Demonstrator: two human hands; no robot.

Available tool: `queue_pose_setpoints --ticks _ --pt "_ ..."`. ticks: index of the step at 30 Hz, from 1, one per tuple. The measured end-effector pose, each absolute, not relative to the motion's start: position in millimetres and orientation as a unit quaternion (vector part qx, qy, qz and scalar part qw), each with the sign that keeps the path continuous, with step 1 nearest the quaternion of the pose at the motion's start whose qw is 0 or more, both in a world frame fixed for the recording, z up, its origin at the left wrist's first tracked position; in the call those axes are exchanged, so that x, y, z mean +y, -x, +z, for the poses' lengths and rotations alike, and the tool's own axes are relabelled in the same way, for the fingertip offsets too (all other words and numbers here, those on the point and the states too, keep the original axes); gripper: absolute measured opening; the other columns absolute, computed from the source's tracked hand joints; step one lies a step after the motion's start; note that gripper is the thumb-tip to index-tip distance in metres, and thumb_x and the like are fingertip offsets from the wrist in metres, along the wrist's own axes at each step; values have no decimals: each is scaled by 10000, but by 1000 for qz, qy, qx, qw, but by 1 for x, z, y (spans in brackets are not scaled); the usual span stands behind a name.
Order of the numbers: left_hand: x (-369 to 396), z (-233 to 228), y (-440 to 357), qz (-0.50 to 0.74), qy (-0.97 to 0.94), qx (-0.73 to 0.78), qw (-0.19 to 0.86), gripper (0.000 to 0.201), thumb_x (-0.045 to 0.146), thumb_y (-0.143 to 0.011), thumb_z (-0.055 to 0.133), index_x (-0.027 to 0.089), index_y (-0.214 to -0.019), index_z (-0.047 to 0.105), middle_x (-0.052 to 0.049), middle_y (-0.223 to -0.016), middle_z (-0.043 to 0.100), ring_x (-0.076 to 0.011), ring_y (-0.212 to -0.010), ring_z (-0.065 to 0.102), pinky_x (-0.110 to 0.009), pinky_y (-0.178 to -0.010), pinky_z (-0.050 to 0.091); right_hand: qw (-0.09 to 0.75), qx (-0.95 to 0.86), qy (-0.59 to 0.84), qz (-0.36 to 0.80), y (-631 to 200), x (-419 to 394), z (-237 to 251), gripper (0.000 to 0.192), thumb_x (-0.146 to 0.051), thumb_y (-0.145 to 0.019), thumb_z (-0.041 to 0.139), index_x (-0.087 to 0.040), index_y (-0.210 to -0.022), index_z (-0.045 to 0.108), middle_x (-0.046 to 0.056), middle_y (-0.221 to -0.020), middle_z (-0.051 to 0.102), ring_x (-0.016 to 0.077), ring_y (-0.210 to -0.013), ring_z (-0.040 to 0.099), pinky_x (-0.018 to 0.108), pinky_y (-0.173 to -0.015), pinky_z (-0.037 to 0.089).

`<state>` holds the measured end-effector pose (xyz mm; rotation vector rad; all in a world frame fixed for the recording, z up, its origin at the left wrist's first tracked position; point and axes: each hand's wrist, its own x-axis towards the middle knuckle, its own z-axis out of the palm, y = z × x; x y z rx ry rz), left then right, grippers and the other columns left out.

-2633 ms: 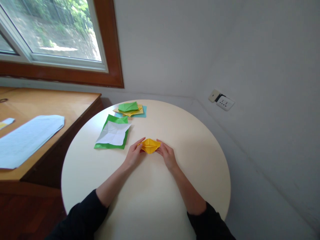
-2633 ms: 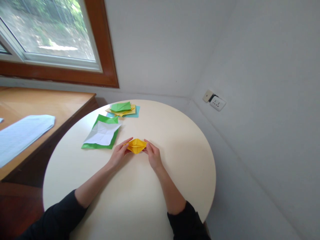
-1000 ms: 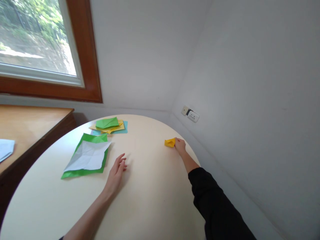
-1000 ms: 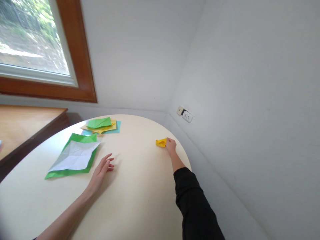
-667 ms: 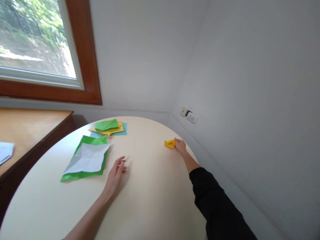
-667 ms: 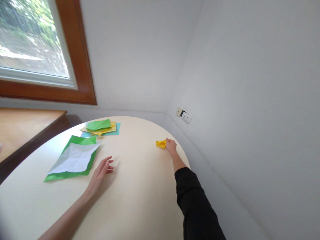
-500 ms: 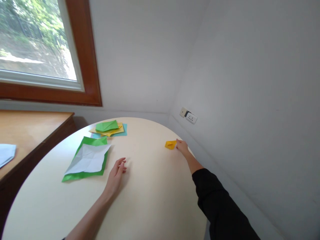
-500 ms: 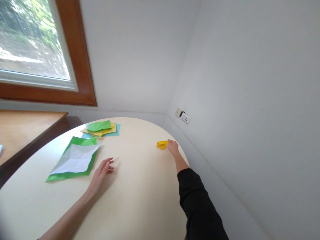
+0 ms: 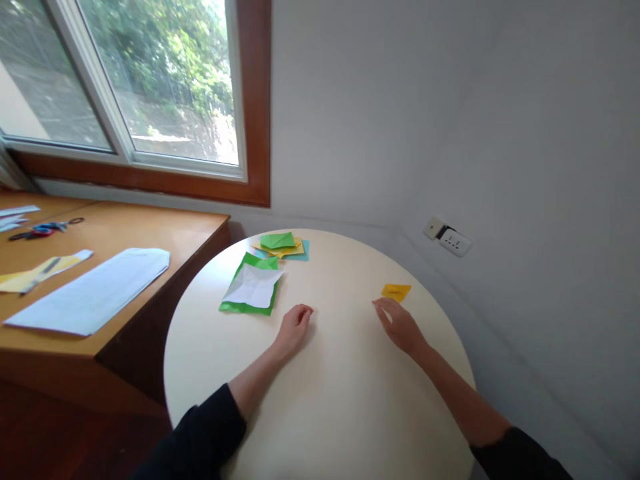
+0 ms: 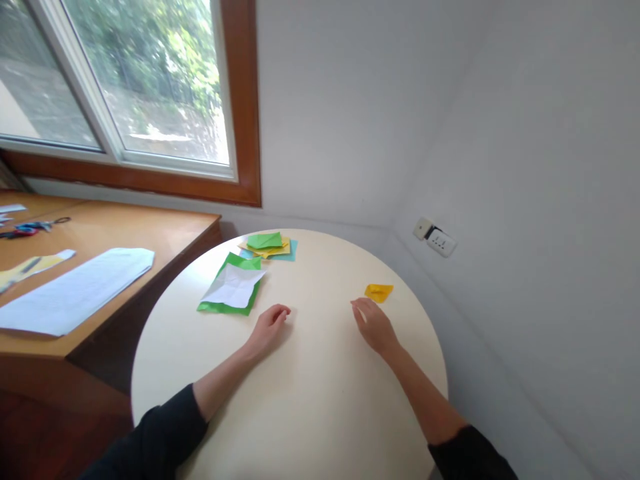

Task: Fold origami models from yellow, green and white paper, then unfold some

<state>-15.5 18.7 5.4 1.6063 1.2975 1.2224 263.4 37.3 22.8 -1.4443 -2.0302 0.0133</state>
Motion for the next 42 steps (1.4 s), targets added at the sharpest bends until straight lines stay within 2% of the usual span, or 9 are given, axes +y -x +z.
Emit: queue_pose_setpoints --ticks 6,12,17,20,25,34,42 --pt "1 14 25 501 -686 460 260 179 179 -798 404 170 -811 582 -77 -850 576 -162 -769 550 -305 -731 443 256 -820 510 40 -228 -2 -13 385 -348 -869 340 -199 -1106 605 110 -1159 594 230 -1095 540 430 -959 426" --pt "-6 23 58 499 -708 485 119 219 174 -818 416 174 -992 549 -101 -1025 546 -196 -982 530 -359 -884 421 252 -816 518 44 -228 -7 -28 386 -340 -872 353 -184 -1129 595 113 -1219 557 225 -1146 502 440 -999 393" --pt "6 13 88 438 -707 556 4 367 178 -805 441 173 -1171 455 -130 -1161 499 -249 -1100 473 -445 -955 375 256 -817 516 36 -228 -7 -28 373 -317 -872 361 -178 -1127 595 114 -1210 563 225 -1138 508 441 -995 398" --pt "15 3 100 392 -699 597 -44 430 233 -792 490 151 -1208 417 -151 -1194 487 -283 -1150 443 -516 -1021 276 265 -817 511 30 -227 -8 -28 357 -309 -871 369 -192 -1118 600 108 -1203 569 226 -1126 519 447 -986 407" --pt "25 -9 109 348 -699 621 -62 418 253 -784 509 142 -1179 432 -167 -1205 481 -297 -1178 425 -543 -1031 235 252 -821 512 18 -226 -8 -27 358 -275 -864 373 -170 -1118 600 123 -1198 571 234 -1118 523 449 -978 412" --pt "27 -13 115 364 -697 616 -48 260 203 -793 476 151 -1043 524 -161 -1182 497 -287 -1141 452 -515 -1015 280 252 -819 516 -2 -221 -10 -22 357 -183 -820 390 -169 -1109 599 118 -1155 589 228 -1088 534 437 -966 422" --pt "26 -12 116 369 -697 613 -44 189 211 -818 451 168 -968 559 -148 -1172 499 -273 -1108 462 -472 -968 358 250 -814 524 -1 -221 -9 -25 362 -192 -817 385 -140 -1102 602 132 -1164 583 230 -1093 534 427 -973 422"
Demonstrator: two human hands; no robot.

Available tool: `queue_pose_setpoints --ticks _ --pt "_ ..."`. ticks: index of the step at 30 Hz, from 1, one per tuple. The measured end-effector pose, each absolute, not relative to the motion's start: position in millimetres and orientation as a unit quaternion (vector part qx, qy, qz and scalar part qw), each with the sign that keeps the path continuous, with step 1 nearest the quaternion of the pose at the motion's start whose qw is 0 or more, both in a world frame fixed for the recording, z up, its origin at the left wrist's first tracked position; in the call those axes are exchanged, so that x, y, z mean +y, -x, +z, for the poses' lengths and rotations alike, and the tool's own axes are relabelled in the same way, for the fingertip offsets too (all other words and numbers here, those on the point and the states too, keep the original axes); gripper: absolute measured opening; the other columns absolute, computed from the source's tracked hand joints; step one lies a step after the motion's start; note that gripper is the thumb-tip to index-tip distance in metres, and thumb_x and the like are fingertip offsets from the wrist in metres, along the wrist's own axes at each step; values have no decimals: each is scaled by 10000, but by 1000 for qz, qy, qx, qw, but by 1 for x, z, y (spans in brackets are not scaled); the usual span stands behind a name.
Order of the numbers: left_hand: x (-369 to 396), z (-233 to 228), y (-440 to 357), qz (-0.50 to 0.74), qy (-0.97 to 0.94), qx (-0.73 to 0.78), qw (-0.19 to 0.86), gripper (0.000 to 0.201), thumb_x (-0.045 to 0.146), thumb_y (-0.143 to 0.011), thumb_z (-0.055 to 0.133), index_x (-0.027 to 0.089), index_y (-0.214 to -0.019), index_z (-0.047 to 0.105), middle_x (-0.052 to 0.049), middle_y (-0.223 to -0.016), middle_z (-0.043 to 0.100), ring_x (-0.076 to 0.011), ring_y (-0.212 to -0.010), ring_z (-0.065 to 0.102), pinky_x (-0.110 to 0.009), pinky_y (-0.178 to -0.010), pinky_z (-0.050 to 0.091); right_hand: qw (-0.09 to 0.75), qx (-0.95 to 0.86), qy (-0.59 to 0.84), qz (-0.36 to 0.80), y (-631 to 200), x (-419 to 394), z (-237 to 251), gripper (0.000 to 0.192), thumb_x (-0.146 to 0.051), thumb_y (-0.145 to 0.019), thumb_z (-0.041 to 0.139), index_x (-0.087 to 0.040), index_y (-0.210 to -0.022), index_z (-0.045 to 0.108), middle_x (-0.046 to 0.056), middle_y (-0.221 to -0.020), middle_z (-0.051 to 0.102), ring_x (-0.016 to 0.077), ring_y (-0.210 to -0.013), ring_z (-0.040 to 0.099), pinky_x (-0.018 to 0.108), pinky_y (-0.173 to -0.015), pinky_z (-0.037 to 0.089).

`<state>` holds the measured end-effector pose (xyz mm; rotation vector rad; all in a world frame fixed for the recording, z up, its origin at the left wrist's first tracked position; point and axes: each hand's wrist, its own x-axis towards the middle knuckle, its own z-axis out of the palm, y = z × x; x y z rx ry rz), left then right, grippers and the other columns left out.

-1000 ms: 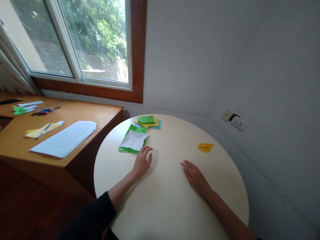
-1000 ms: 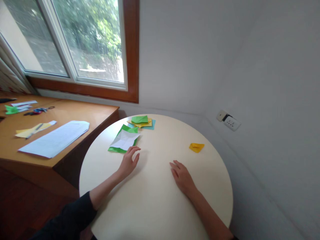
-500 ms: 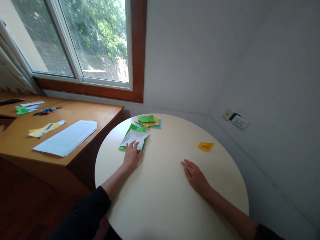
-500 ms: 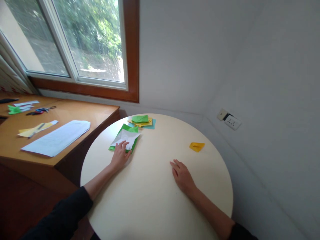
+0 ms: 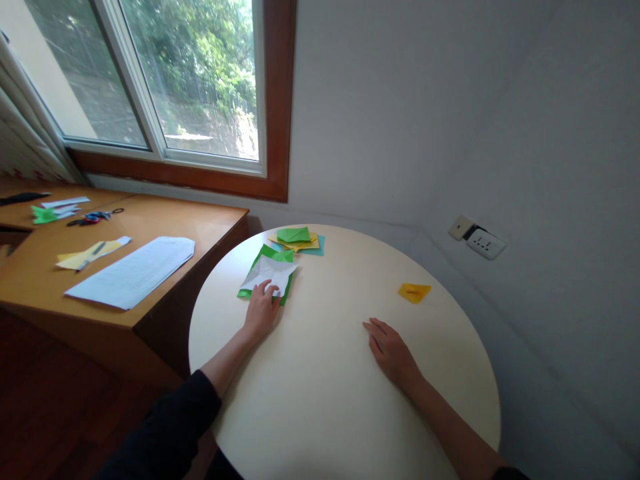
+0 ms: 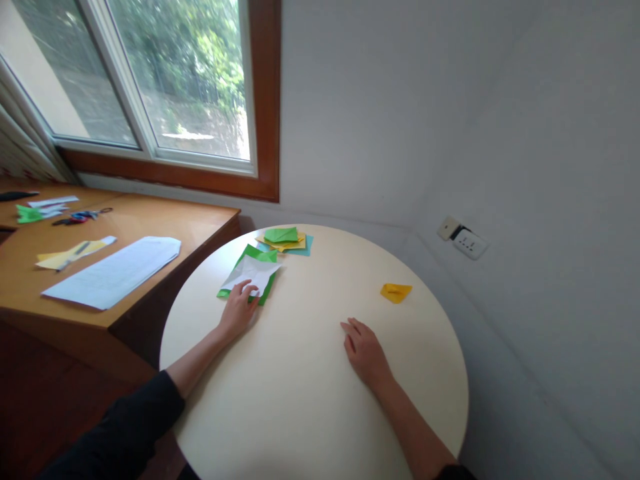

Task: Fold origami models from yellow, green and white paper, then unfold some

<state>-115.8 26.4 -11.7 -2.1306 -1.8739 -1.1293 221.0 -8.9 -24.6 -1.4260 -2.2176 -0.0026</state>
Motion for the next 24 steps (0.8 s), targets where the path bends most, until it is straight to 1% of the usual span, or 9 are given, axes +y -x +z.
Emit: queue_pose_setpoints --ticks 3,8,16,20,24 --pt "27 -11 116 -369 694 -616 45 182 216 -824 446 163 -946 570 -153 -1163 507 -272 -1097 472 -476 -976 346 258 -813 523 6 -222 -8 -26 355 -203 -816 391 -153 -1093 608 127 -1157 589 231 -1086 541 436 -968 427" --pt "27 -10 115 -357 689 -628 57 187 208 -830 431 175 -945 575 -136 -1141 535 -268 -1119 473 -529 -1014 270 272 -809 521 13 -224 -7 -28 343 -228 -820 400 -169 -1083 613 119 -1158 591 227 -1070 553 442 -954 439" --pt "29 -13 117 -353 690 -627 76 265 226 -840 423 181 -1027 605 -131 -1176 536 -265 -1104 495 -521 -1016 288 266 -811 521 22 -225 -8 -26 348 -234 -828 392 -172 -1093 609 113 -1171 587 221 -1087 545 438 -966 430" --pt "34 -7 120 -353 690 -627 81 284 203 -848 400 210 -992 645 -116 -1176 549 -259 -1071 524 -530 -1023 274 281 -807 518 34 -226 -7 -29 339 -241 -831 398 -181 -1084 615 110 -1176 584 217 -1095 542 433 -976 423" --pt "44 12 127 -365 688 -621 88 289 211 -858 385 228 -977 647 -80 -1157 576 -239 -1083 519 -514 -1034 262 290 -801 520 50 -226 -7 -29 331 -245 -831 405 -193 -1078 619 105 -1182 582 220 -1099 541 448 -978 419"
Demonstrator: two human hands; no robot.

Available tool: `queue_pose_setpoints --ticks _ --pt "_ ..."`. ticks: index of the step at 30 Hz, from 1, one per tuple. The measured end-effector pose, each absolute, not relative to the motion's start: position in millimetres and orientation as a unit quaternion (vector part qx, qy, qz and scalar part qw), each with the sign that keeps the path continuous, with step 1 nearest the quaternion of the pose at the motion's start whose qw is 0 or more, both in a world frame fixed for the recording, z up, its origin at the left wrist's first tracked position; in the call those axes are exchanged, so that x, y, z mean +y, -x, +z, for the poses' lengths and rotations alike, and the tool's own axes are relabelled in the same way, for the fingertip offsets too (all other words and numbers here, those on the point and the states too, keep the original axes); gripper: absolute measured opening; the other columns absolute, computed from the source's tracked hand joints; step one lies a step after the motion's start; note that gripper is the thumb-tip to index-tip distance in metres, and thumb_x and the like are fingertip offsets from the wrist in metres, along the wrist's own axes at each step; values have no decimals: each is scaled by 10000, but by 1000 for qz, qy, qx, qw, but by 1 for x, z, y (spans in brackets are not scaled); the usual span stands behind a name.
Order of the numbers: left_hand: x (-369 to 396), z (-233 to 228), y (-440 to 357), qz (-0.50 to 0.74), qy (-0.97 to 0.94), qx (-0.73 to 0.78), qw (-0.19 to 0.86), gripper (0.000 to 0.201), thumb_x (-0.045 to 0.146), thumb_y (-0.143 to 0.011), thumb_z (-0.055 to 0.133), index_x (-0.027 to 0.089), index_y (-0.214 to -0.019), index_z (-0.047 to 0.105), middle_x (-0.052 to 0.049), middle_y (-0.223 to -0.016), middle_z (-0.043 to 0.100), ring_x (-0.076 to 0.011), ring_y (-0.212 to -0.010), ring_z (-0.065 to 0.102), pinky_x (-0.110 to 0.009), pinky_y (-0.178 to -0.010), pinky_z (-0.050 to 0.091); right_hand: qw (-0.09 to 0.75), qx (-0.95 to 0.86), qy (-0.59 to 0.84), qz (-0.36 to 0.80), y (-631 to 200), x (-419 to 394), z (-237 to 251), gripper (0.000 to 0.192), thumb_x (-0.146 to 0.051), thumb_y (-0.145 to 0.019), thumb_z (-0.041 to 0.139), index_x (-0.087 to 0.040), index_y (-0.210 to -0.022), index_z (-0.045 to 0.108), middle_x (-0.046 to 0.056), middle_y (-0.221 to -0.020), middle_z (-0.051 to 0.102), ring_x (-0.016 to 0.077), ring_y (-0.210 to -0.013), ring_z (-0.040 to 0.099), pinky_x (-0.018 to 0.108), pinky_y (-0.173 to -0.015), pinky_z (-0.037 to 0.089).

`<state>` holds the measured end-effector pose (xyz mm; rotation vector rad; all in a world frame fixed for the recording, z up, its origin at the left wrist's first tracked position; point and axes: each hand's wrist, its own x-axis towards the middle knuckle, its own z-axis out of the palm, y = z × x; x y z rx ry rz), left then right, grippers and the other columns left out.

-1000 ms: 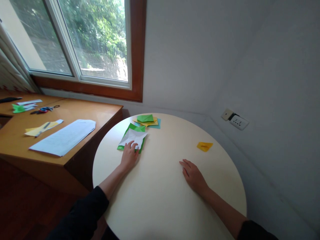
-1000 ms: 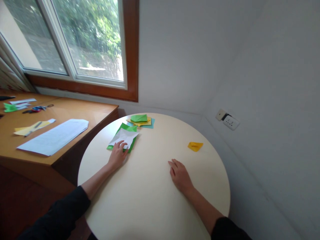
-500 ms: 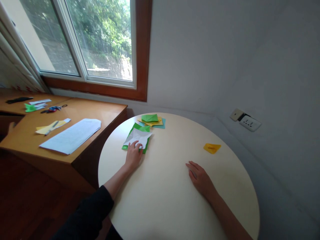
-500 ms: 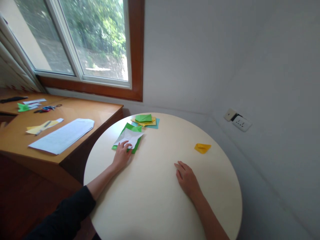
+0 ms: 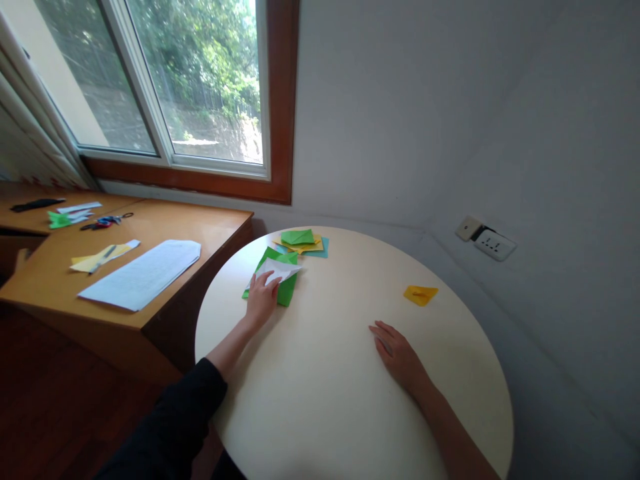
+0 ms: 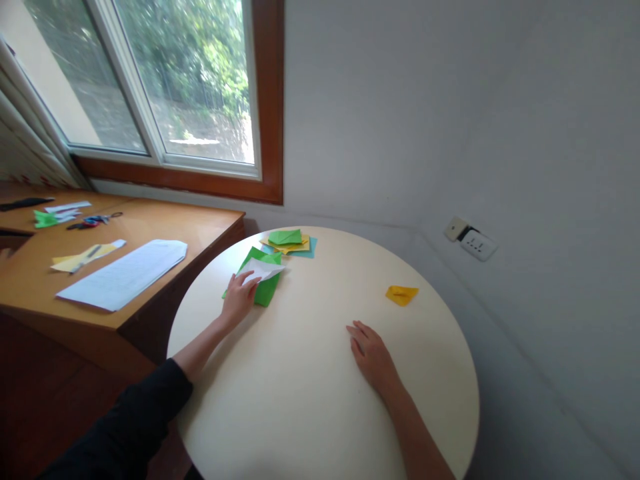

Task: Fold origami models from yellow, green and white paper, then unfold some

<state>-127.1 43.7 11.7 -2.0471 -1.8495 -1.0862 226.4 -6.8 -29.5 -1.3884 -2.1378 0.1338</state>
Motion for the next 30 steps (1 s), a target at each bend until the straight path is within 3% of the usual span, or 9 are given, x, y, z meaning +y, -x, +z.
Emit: queue_pose_setpoints --ticks 4,7,11,16,19,22,24,30 --pt "52 42 134 -415 679 -600 84 296 239 -867 359 182 -923 644 -92 -1120 603 -229 -1029 549 -485 -1027 270 286 -803 520 54 -227 -7 -28 331 -242 -830 408 -183 -1076 622 110 -1180 585 219 -1102 541 447 -981 416" --pt "50 68 136 -469 671 -572 43 275 255 -852 380 160 -890 636 -102 -1042 634 -222 -968 573 -403 -942 372 285 -804 520 55 -228 -7 -28 331 -243 -829 408 -175 -1068 626 113 -1175 589 218 -1097 546 442 -975 424" --pt "33 96 132 -524 633 -568 -51 279 329 -838 409 144 -825 617 -53 -729 629 -173 -671 563 -294 -653 438 311 -800 508 68 -228 -7 -25 301 -255 -829 417 -182 -1001 654 104 -1108 628 221 -1061 569 447 -955 440" --pt "5 106 116 -592 575 -508 -247 336 471 -759 519 144 -714 580 -1 -606 554 -118 -569 488 -211 -506 371 403 -758 499 118 -219 -8 -13 311 -369 -842 421 -194 -905 671 99 -973 673 220 -954 612 440 -914 465" --pt "-8 97 100 -598 525 -458 -397 386 524 -709 561 146 -782 592 -6 -649 575 -120 -592 507 -214 -526 393 433 -707 508 232 -204 -12 2 409 -518 -803 458 -194 -955 654 117 -1071 642 238 -1049 571 451 -952 424" --pt "-17 84 84 -584 482 -445 -477 403 519 -663 609 144 -812 604 -4 -660 584 -118 -586 515 -226 -549 411 422 -638 453 457 -186 -20 19 552 -621 -782 418 -200 -1099 583 139 -1223 558 248 -1133 524 436 -914 447" --pt "-21 74 74 -575 465 -448 -502 405 516 -655 613 143 -812 609 -1 -644 581 -120 -584 521 -228 -549 415 401 -591 384 585 -175 -27 29 607 -664 -756 414 -207 -1129 556 146 -1226 554 249 -1089 558 434 -896 454" --pt "-31 47 50 -545 450 -455 -542 409 512 -649 609 134 -805 607 7 -644 593 -108 -575 528 -220 -556 427 395 -517 381 657 -156 -44 37 443 -467 -671 660 -182 -1004 593 94 -1038 657 206 -886 636 362 -809 490"
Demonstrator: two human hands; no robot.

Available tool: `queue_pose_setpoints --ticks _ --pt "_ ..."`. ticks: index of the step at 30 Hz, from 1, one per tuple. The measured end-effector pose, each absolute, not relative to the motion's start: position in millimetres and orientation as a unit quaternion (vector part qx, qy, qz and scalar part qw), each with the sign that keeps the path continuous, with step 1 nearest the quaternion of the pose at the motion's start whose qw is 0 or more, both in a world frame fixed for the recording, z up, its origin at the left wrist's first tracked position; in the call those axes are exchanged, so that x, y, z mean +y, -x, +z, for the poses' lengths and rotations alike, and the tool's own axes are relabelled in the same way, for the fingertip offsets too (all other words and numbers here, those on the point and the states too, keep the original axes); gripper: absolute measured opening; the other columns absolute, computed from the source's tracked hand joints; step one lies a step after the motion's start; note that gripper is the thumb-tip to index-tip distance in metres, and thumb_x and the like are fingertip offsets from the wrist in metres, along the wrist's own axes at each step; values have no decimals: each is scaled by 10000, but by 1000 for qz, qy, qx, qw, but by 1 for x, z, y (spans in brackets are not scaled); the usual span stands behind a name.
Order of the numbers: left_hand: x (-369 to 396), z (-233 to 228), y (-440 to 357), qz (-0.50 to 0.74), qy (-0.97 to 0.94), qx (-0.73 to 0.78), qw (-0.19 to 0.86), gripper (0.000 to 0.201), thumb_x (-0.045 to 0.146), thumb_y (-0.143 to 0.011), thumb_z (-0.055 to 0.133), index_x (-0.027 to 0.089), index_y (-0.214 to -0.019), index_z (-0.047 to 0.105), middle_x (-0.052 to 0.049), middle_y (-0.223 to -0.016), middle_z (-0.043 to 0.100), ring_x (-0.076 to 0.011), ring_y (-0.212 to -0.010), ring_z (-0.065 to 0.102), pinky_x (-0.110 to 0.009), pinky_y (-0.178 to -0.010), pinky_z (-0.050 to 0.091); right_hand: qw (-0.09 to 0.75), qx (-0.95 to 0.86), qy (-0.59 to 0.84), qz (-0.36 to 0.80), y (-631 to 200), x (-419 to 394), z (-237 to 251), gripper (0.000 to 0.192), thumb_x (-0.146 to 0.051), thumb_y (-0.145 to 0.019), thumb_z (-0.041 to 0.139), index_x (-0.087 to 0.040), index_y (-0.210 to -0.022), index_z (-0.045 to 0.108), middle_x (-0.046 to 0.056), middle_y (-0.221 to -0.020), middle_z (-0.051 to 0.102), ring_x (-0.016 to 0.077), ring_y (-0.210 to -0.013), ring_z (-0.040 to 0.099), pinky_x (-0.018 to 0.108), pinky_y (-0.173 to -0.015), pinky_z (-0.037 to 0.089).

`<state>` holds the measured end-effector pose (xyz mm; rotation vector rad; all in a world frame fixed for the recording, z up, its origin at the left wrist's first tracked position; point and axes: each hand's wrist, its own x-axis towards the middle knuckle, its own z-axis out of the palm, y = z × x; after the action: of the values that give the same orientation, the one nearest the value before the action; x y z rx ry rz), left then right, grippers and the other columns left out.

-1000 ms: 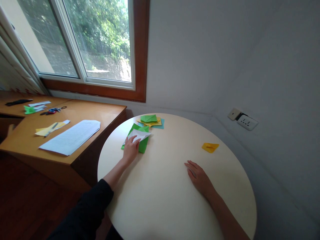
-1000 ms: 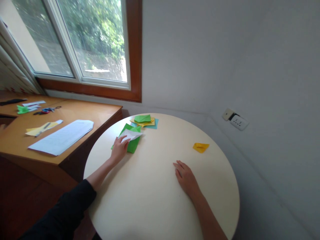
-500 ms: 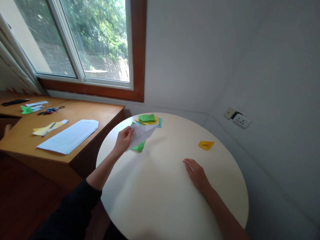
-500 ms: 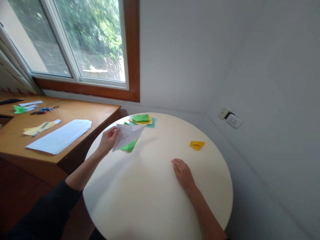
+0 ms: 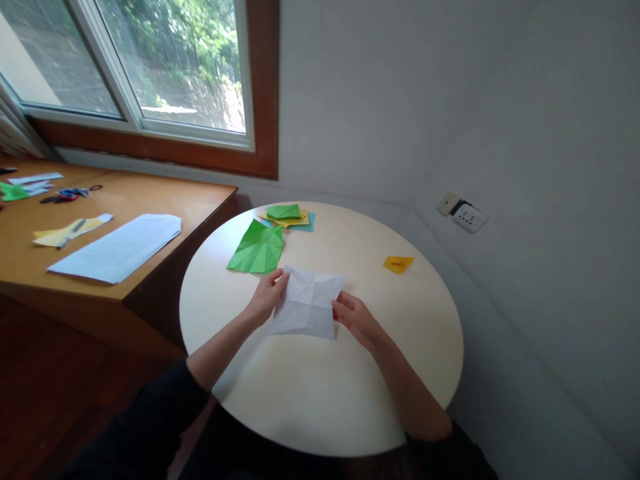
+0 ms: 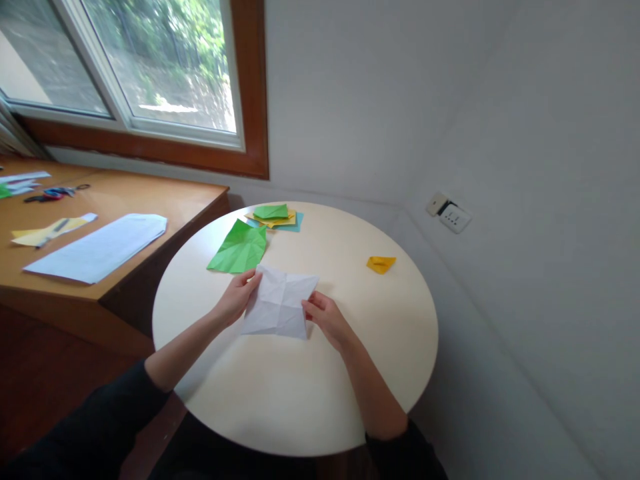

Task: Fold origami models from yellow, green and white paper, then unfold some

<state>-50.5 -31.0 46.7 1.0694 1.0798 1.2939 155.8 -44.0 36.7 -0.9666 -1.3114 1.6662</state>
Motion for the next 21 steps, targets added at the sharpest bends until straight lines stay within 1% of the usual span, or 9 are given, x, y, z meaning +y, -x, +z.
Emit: queue_pose_setpoints --ticks 5,8,10,11,13,15,16,18,21 --pt "-33 28 46 526 -484 499 490 339 446 -690 574 133 -819 595 0 -648 597 -100 -541 520 -192 -484 382 424 -471 444 634 -156 -41 25 431 -373 -567 745 -153 -912 611 76 -900 697 210 -797 652 363 -751 518" --pt "-33 22 50 484 -522 535 455 341 358 -722 550 141 -984 554 32 -551 551 -93 -455 475 -184 -432 339 442 -490 479 578 -159 -33 14 433 -342 -532 757 -161 -889 594 61 -825 704 211 -732 660 365 -698 537" --pt "-32 20 55 455 -564 553 411 406 291 -744 520 160 -1127 481 47 -543 538 -101 -449 476 -201 -459 367 439 -517 508 532 -163 -28 7 425 -313 -566 726 -167 -932 567 52 -792 701 204 -694 661 346 -636 541" --pt "-32 20 56 444 -589 565 370 445 259 -745 515 173 -1176 445 37 -587 559 -109 -479 498 -219 -498 398 434 -534 523 503 -164 -26 4 437 -291 -587 705 -172 -978 550 47 -791 698 198 -687 660 335 -618 539" --pt "-34 20 56 421 -636 591 260 492 210 -738 512 183 -1219 413 -15 -755 609 -141 -614 560 -275 -616 453 420 -573 552 437 -166 -24 1 486 -248 -626 662 -188 -1082 507 38 -797 693 187 -687 655 321 -608 532" --pt "-38 22 51 393 -685 593 155 467 190 -750 489 168 -1213 430 -83 -957 605 -189 -830 582 -338 -767 460 400 -609 573 376 -165 -25 1 542 -221 -653 632 -209 -1167 462 26 -789 686 177 -681 646 316 -620 526" --pt "-41 22 46 376 -717 573 128 424 187 -774 456 154 -1197 449 -110 -1036 588 -209 -941 563 -358 -835 443 389 -624 580 350 -164 -25 2 561 -212 -663 622 -216 -1195 444 20 -778 680 173 -674 640 317 -633 522" --pt "-49 19 34 319 -787 518 101 383 230 -815 422 150 -1185 474 -128 -1168 551 -228 -1094 502 -382 -944 385 369 -648 592 307 -162 -27 6 587 -202 -674 609 -218 -1230 422 9 -747 663 172 -662 628 327 -664 514" --pt "-62 7 17 231 -844 479 75 487 341 -839 412 122 -1274 409 -159 -1342 427 -274 -1262 357 -452 -1050 240 342 -672 603 259 -160 -29 10 605 -206 -687 593 -214 -1260 397 1 -721 633 179 -670 615 343 -700 502"
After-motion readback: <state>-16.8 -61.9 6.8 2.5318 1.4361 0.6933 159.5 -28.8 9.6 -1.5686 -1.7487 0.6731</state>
